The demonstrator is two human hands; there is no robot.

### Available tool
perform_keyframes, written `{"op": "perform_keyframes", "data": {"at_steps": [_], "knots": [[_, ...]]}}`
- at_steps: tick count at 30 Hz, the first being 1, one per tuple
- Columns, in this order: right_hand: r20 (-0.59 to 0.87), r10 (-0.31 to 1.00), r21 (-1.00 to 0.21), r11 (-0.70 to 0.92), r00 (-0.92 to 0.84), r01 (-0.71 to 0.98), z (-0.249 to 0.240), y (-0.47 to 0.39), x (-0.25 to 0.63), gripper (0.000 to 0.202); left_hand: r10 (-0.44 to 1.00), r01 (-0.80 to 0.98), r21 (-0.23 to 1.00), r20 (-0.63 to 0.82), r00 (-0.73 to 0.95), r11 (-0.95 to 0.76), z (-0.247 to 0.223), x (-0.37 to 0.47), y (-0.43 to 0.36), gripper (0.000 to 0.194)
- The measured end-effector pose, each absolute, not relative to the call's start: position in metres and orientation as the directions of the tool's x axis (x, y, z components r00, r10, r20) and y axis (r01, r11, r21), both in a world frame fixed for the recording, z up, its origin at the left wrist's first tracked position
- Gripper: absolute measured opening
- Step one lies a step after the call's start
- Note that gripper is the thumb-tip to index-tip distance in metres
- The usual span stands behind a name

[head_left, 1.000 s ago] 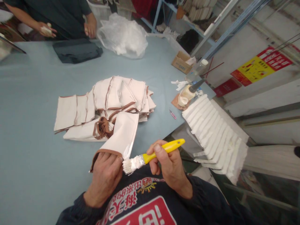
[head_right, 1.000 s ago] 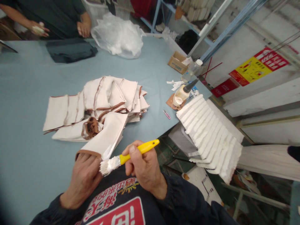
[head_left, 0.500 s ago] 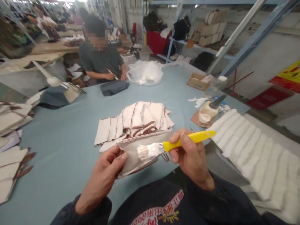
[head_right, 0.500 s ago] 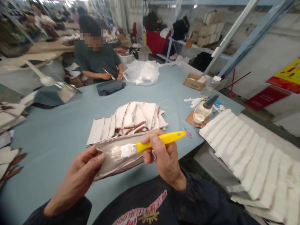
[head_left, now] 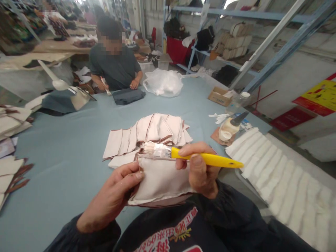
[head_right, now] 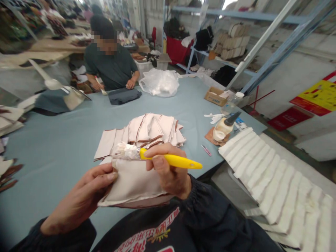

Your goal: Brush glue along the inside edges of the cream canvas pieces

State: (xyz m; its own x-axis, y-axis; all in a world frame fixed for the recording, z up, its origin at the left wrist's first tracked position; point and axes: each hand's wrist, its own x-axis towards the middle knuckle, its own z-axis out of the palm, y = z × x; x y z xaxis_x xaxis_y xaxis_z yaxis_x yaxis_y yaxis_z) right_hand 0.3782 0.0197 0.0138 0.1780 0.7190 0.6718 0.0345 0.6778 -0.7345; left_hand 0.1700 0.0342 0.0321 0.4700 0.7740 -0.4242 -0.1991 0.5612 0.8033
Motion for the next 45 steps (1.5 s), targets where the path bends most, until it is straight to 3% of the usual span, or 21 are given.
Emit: {"op": "perform_keyframes", "data": {"at_steps": [2, 7, 12, 17, 23, 27, 32, 35, 39, 45], "knots": [[0.657, 0.72, -0.74, 0.672, 0.223, 0.009, 0.014, 0.015, 0.378, 0.022, 0.768, -0.211, 0.793, -0.427, 0.477, 0.572, 0.033, 0.171, 0.034, 0.028], [0.652, 0.755, -0.758, 0.652, 0.074, 0.034, 0.015, 0.014, 0.373, 0.02, 0.772, -0.18, 0.806, -0.436, 0.463, 0.563, 0.034, 0.175, 0.034, 0.028], [0.624, 0.749, -0.773, 0.633, 0.224, 0.04, 0.013, 0.005, 0.372, 0.023, 0.761, -0.227, 0.779, -0.427, 0.489, 0.584, 0.031, 0.176, 0.034, 0.021], [0.572, 0.814, -0.819, 0.574, 0.099, 0.006, 0.009, 0.003, 0.366, 0.022, 0.769, -0.224, 0.782, -0.439, 0.464, 0.581, 0.027, 0.17, 0.03, 0.028], [0.61, 0.757, -0.779, 0.627, 0.235, 0.006, 0.009, 0.003, 0.361, 0.021, 0.757, -0.25, 0.751, -0.46, 0.464, 0.611, 0.028, 0.168, 0.027, 0.028], [0.619, 0.775, -0.782, 0.623, 0.131, 0.006, 0.003, -0.006, 0.362, 0.02, 0.762, -0.278, 0.741, -0.458, 0.457, 0.612, 0.029, 0.168, 0.026, 0.027], [0.687, 0.681, -0.727, 0.643, 0.254, 0.241, 0.005, -0.001, 0.362, 0.022, 0.762, -0.232, 0.759, -0.476, 0.44, 0.608, 0.031, 0.168, 0.026, 0.031], [0.722, 0.665, -0.663, 0.587, 0.19, 0.465, 0.006, 0.008, 0.361, 0.018, 0.767, -0.224, 0.778, -0.447, 0.459, 0.588, 0.031, 0.169, 0.025, 0.031], [0.688, 0.716, -0.642, 0.522, 0.121, 0.561, -0.001, 0.017, 0.356, 0.017, 0.793, -0.148, 0.843, -0.408, 0.452, 0.518, 0.027, 0.166, 0.027, 0.028], [0.583, 0.759, -0.792, 0.45, 0.29, 0.412, 0.016, 0.019, 0.366, 0.022, 0.914, 0.055, 0.981, -0.191, 0.357, 0.184, 0.01, 0.141, 0.038, 0.043]]}}
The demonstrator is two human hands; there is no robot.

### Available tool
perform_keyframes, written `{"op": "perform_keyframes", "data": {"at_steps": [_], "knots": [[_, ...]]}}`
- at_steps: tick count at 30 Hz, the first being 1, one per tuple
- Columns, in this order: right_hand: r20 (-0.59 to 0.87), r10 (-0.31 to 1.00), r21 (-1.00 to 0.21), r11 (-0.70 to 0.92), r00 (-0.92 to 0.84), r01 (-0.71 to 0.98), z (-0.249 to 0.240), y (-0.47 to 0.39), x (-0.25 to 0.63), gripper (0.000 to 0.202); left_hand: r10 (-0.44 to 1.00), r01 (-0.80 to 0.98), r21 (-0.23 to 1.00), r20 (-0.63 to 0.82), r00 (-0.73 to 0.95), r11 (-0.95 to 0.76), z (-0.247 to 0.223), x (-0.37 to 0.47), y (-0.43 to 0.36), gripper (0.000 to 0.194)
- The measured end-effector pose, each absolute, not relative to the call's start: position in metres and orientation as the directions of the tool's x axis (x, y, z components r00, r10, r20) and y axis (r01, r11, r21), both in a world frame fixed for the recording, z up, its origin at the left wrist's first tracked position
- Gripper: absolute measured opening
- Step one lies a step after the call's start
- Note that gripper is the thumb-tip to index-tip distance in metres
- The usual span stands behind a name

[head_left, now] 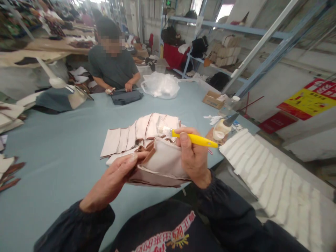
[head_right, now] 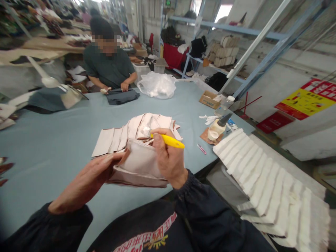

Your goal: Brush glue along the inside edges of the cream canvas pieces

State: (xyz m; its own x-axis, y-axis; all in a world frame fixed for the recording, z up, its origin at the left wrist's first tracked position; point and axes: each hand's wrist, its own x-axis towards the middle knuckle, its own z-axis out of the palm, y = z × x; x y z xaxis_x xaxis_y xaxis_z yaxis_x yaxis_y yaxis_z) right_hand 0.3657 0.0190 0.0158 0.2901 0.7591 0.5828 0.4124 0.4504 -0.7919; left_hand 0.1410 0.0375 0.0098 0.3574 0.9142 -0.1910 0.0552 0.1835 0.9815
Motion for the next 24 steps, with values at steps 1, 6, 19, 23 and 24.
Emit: {"op": "perform_keyframes", "data": {"at_steps": [1, 6, 19, 23, 24], "knots": [[0.578, 0.755, -0.803, 0.459, 0.309, 0.38, 0.021, 0.019, 0.369, 0.023, 0.917, 0.1, 0.986, -0.162, 0.364, 0.134, 0.006, 0.138, 0.039, 0.044], [0.542, 0.754, -0.839, 0.459, 0.371, 0.292, 0.033, 0.024, 0.382, 0.027, 0.932, 0.297, 0.947, 0.003, 0.362, -0.118, -0.005, 0.145, 0.038, 0.033], [0.414, 0.819, -0.903, 0.314, 0.397, 0.295, -0.016, 0.017, 0.412, 0.028, 0.701, 0.232, 0.965, -0.079, 0.708, -0.126, -0.004, 0.181, -0.012, 0.031], [0.31, 0.808, -0.941, 0.334, 0.5, 0.044, -0.003, -0.021, 0.407, 0.031, 0.725, 0.277, 0.955, -0.115, 0.679, -0.108, -0.004, 0.18, -0.021, 0.028], [0.251, 0.834, -0.953, 0.302, 0.492, -0.026, 0.002, -0.033, 0.404, 0.031, 0.751, 0.301, 0.946, -0.11, 0.652, -0.123, -0.005, 0.179, -0.024, 0.027]]}}
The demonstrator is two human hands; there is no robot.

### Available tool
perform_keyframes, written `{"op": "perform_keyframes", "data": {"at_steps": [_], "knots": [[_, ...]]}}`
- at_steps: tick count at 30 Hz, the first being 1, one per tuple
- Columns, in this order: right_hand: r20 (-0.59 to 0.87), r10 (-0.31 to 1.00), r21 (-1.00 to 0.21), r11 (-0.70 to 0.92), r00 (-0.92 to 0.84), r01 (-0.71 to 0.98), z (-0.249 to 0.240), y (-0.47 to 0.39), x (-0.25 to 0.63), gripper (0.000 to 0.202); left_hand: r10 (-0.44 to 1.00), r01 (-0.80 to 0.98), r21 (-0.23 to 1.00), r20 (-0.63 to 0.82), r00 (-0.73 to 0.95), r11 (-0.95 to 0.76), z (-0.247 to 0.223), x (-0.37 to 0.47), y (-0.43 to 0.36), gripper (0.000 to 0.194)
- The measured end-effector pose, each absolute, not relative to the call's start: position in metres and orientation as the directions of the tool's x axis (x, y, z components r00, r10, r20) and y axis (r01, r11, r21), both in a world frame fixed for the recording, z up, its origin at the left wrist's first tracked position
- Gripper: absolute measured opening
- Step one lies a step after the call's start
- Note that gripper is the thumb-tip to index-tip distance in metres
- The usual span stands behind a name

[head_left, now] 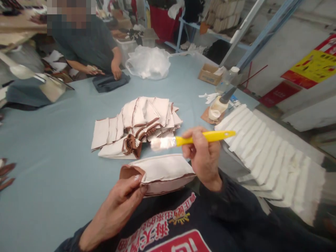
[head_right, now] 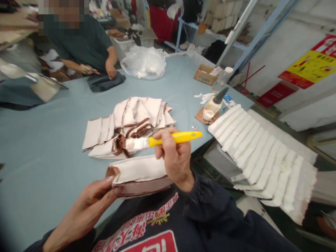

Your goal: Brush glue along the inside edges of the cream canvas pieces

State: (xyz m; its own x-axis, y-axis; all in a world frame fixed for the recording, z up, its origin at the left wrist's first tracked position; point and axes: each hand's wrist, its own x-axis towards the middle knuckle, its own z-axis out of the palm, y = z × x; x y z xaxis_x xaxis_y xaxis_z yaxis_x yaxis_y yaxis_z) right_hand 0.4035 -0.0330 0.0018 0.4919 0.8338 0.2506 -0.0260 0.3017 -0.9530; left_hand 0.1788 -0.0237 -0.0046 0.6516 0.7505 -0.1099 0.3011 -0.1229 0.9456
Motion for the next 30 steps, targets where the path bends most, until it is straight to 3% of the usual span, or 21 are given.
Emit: {"op": "perform_keyframes", "data": {"at_steps": [5, 9, 13, 16, 19, 24, 28, 30], "knots": [[0.139, 0.922, -0.956, 0.22, 0.361, -0.194, 0.015, -0.071, 0.39, 0.028, 0.831, 0.407, 0.874, -0.009, 0.557, -0.264, -0.01, 0.178, -0.036, 0.026], [0.17, 0.909, -0.949, 0.255, 0.379, -0.185, 0.009, -0.076, 0.383, 0.024, 0.848, 0.447, 0.808, 0.117, 0.518, -0.384, -0.014, 0.18, -0.041, 0.026], [0.16, 0.958, -0.963, 0.205, 0.238, -0.174, 0.003, -0.079, 0.379, 0.023, 0.811, 0.381, 0.782, 0.254, 0.528, -0.493, -0.016, 0.182, -0.042, 0.023], [0.195, 0.916, -0.95, 0.266, 0.351, -0.165, 0.004, -0.078, 0.381, 0.025, 0.817, 0.378, 0.76, 0.334, 0.471, -0.529, -0.019, 0.183, -0.042, 0.023], [0.228, 0.877, -0.934, 0.32, 0.423, -0.161, 0.006, -0.073, 0.381, 0.025, 0.823, 0.384, 0.757, 0.348, 0.449, -0.529, -0.022, 0.183, -0.042, 0.02], [0.217, 0.949, -0.94, 0.267, 0.231, -0.213, 0.003, -0.072, 0.371, 0.025, 0.803, 0.316, 0.784, 0.353, 0.481, -0.534, -0.025, 0.181, -0.039, 0.022], [0.246, 0.894, -0.93, 0.327, 0.375, -0.17, 0.0, -0.068, 0.373, 0.026, 0.836, 0.337, 0.803, 0.325, 0.443, -0.491, -0.025, 0.179, -0.036, 0.019], [0.254, 0.901, -0.933, 0.323, 0.351, -0.156, -0.001, -0.066, 0.373, 0.026, 0.843, 0.338, 0.814, 0.307, 0.443, -0.473, -0.025, 0.178, -0.035, 0.019]]}}
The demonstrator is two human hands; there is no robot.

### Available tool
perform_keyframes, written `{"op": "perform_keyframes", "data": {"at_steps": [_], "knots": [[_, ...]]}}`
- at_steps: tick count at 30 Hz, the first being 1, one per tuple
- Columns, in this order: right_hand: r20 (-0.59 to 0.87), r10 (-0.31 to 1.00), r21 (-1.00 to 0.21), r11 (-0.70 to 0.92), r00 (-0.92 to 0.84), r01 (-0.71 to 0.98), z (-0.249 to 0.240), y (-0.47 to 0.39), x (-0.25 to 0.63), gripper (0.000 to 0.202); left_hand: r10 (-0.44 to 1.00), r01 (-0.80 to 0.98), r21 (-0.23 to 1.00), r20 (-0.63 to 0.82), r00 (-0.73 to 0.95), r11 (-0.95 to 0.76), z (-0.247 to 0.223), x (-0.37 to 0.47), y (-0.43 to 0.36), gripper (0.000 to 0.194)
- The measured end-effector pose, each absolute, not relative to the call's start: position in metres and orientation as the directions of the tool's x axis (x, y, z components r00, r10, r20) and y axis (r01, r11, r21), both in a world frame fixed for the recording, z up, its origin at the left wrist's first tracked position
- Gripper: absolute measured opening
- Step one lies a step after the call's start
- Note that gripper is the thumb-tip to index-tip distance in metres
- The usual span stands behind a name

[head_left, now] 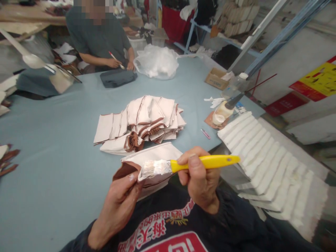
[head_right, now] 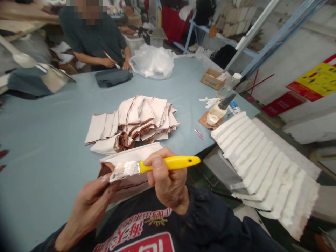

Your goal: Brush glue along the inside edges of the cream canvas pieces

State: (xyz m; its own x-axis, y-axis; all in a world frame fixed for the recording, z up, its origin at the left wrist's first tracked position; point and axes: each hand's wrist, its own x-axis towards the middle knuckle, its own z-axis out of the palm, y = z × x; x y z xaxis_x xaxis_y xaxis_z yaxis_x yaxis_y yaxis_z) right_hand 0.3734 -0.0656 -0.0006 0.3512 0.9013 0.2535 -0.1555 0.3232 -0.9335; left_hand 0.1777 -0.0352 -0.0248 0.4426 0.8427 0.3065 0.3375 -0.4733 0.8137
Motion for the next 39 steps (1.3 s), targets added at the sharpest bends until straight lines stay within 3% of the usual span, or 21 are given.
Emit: {"op": "perform_keyframes", "data": {"at_steps": [3, 8, 16, 21, 24, 29, 35, 39], "knots": [[0.244, 0.938, -0.942, 0.29, 0.248, -0.17, -0.001, -0.063, 0.371, 0.026, 0.848, 0.351, 0.815, 0.288, 0.446, -0.462, -0.026, 0.175, -0.033, 0.02], [0.256, 0.901, -0.94, 0.317, 0.349, -0.129, -0.003, -0.055, 0.368, 0.029, 0.86, 0.357, 0.823, 0.275, 0.431, -0.442, -0.027, 0.172, -0.03, 0.019], [0.181, 0.954, -0.967, 0.217, 0.24, -0.135, -0.01, -0.049, 0.362, 0.034, 0.867, 0.352, 0.849, 0.215, 0.45, -0.394, -0.029, 0.175, -0.019, 0.026], [0.165, 0.889, -0.954, 0.253, 0.428, -0.158, -0.011, -0.022, 0.389, 0.037, 0.914, 0.317, 0.936, 0.012, 0.407, -0.154, -0.025, 0.179, -0.005, 0.023], [0.216, 0.829, -0.925, 0.342, 0.516, -0.163, -0.006, -0.009, 0.408, 0.036, 0.891, 0.209, 0.973, -0.176, 0.418, 0.095, -0.018, 0.178, 0.003, 0.023], [0.34, 0.846, -0.89, 0.431, 0.41, -0.15, 0.009, -0.018, 0.416, 0.032, 0.832, -0.047, 0.905, -0.368, 0.415, 0.424, 0.001, 0.182, 0.01, 0.026], [0.526, 0.821, -0.817, 0.56, 0.222, -0.137, 0.013, -0.029, 0.423, 0.022, 0.789, -0.169, 0.816, -0.448, 0.421, 0.553, 0.022, 0.206, 0.01, 0.028], [0.675, 0.737, -0.737, 0.668, 0.048, 0.106, 0.013, -0.018, 0.431, 0.013, 0.777, -0.199, 0.779, -0.492, 0.394, 0.594, 0.026, 0.221, 0.007, 0.033]]}}
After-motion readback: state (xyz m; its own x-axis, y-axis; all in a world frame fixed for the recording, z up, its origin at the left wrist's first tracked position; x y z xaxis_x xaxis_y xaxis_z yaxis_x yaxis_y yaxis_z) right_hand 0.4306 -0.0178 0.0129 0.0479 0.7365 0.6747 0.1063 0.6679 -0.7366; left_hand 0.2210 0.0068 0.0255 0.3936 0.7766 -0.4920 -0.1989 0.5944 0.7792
